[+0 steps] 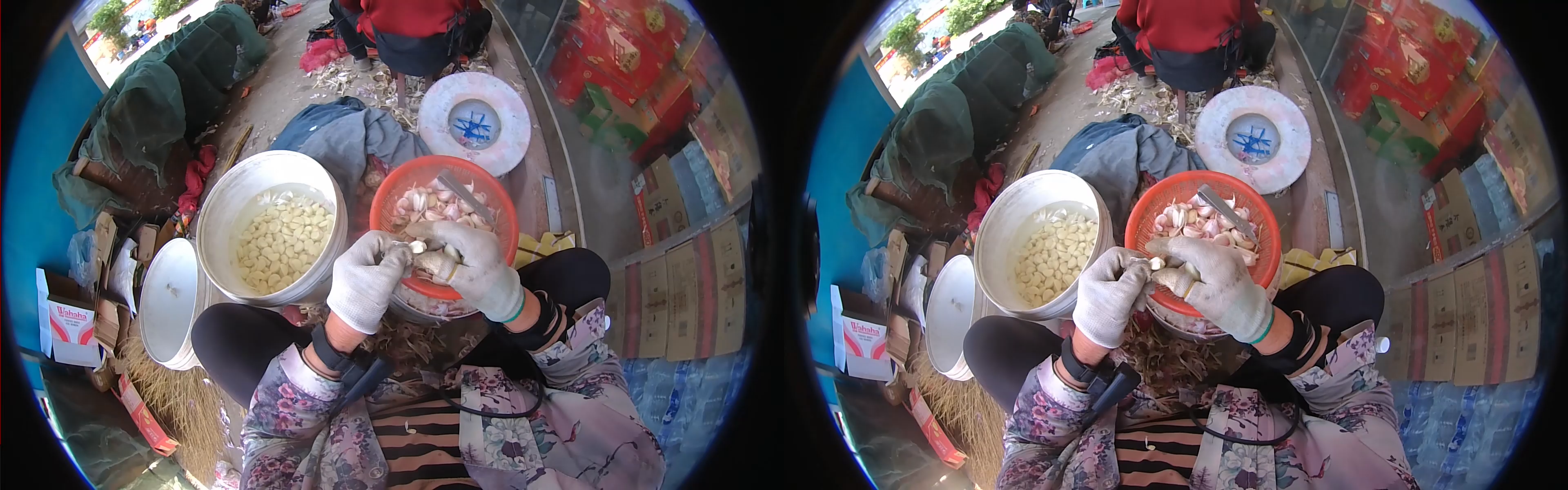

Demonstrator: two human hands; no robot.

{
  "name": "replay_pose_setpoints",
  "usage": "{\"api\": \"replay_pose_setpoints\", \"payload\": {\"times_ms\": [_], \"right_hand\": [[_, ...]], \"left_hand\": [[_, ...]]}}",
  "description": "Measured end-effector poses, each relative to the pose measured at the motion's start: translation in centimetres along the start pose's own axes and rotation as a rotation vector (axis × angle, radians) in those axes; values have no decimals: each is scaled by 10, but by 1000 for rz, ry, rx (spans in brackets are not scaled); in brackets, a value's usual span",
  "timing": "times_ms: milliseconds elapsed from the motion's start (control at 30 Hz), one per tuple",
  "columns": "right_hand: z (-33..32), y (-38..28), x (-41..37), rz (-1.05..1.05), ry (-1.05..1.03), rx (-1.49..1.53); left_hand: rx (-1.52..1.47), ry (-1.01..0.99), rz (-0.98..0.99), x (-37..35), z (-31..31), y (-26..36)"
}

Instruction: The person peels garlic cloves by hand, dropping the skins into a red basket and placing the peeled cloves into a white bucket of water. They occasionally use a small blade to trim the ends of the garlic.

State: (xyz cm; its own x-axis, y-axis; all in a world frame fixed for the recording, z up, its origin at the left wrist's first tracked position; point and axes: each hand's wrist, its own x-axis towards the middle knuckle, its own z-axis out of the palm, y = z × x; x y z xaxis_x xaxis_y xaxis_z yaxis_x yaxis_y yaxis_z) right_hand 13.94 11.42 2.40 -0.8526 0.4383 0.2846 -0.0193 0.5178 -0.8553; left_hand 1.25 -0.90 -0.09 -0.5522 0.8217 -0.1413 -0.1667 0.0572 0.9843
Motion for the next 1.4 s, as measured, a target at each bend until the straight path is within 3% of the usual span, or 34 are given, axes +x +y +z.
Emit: {"api": "replay_pose_setpoints", "payload": {"times_ms": [67, 267, 367, 567, 667, 800, 900, 1000, 1033, 1167, 1200, 1300, 1333, 1400], "right_hand": [[-2, -1, 1, -25, -20, -27], [6, 9, -2, -4, 24, 248], [0, 4, -3, 214, -108, 557], [-1, 8, 0, 377, -59, 605], [2, 10, 3, 143, -16, 373], [5, 9, 1, 175, -79, 144], [11, 22, -3, 272, -19, 824], [9, 29, -4, 352, 46, 814], [7, 32, -4, 379, 77, 772], [-17, 57, -2, 405, -177, 1369], [-20, 56, 0, 413, -123, 1414], [-32, 50, 3, 460, 42, 1384], [-35, 43, 6, 528, 86, 1411], [-38, 37, 7, 509, 88, 1307]], "left_hand": [[62, 24, 66, -1, 1, -3], [-226, -74, -106, -2, 1, -3], [-238, -83, -133, -4, 3, -5], [-216, -55, -95, 0, 1, -4], [-159, -32, -65, -1, 0, -1], [-77, -41, -5, -4, 6, -2], [-167, -78, -39, -3, 4, -4], [-259, -139, -1, -4, 0, -8], [-236, -156, -5, -5, 0, -6], [-24, -300, -56, -16, -5, 13], [58, -353, -78, -18, -7, 16], [363, -631, 38, -12, -17, 3], [527, -701, 196, -9, -21, 8], [581, -713, 258, -9, -28, 4]]}}
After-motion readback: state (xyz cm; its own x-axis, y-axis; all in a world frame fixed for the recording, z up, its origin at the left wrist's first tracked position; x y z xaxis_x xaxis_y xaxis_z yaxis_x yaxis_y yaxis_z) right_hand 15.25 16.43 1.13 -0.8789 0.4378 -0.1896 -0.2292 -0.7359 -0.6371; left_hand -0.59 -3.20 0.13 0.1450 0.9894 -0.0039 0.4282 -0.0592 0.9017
